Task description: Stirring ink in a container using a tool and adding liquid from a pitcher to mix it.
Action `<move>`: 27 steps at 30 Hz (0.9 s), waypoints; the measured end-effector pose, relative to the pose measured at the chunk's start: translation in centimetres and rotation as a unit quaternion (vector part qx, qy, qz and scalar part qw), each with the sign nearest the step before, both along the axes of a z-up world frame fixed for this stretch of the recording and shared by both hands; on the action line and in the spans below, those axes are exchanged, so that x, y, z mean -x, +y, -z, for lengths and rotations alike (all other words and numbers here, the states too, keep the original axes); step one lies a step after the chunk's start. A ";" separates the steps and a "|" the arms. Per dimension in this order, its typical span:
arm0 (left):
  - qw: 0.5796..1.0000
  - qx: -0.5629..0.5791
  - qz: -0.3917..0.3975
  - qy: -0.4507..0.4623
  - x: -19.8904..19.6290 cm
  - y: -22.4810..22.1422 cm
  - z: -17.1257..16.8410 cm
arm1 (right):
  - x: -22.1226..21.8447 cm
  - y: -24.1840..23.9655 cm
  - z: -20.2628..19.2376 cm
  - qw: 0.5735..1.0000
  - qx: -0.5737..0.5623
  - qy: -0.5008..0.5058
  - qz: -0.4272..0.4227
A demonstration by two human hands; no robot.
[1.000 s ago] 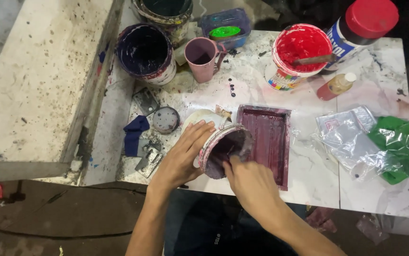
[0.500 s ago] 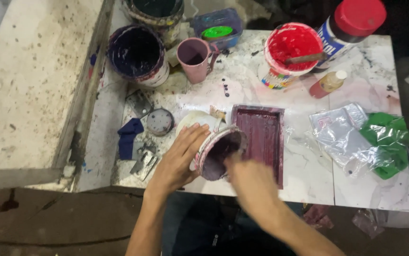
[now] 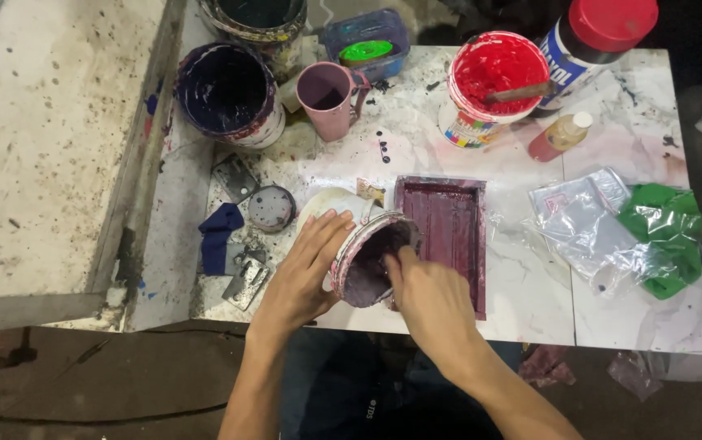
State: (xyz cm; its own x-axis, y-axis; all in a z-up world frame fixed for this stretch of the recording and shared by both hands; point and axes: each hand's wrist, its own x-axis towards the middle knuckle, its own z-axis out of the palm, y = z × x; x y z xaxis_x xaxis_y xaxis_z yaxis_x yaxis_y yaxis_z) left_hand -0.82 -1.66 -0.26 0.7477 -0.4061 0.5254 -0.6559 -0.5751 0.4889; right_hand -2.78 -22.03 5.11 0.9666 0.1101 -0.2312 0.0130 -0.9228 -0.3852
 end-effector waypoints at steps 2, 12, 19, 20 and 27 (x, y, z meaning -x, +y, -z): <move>1.000 0.001 -0.004 -0.001 0.1 0.0 0.2 | 0.7 0.8 0.4 0.999 0.005 0.029 -0.015; 1.000 0.020 -0.005 0.001 -0.2 0.0 -0.4 | 0.4 0.8 0.5 0.998 0.020 0.048 0.024; 0.999 0.026 0.009 0.017 -0.6 0.7 0.0 | -0.2 0.9 -0.1 0.995 -0.080 0.046 -0.050; 0.999 0.028 0.013 0.017 -0.6 0.7 0.1 | -0.3 0.8 -0.4 0.999 -0.029 0.024 -0.024; 0.999 0.036 0.017 0.032 -0.4 0.7 -0.6 | 0.4 0.5 -0.8 0.996 -0.041 0.048 -0.063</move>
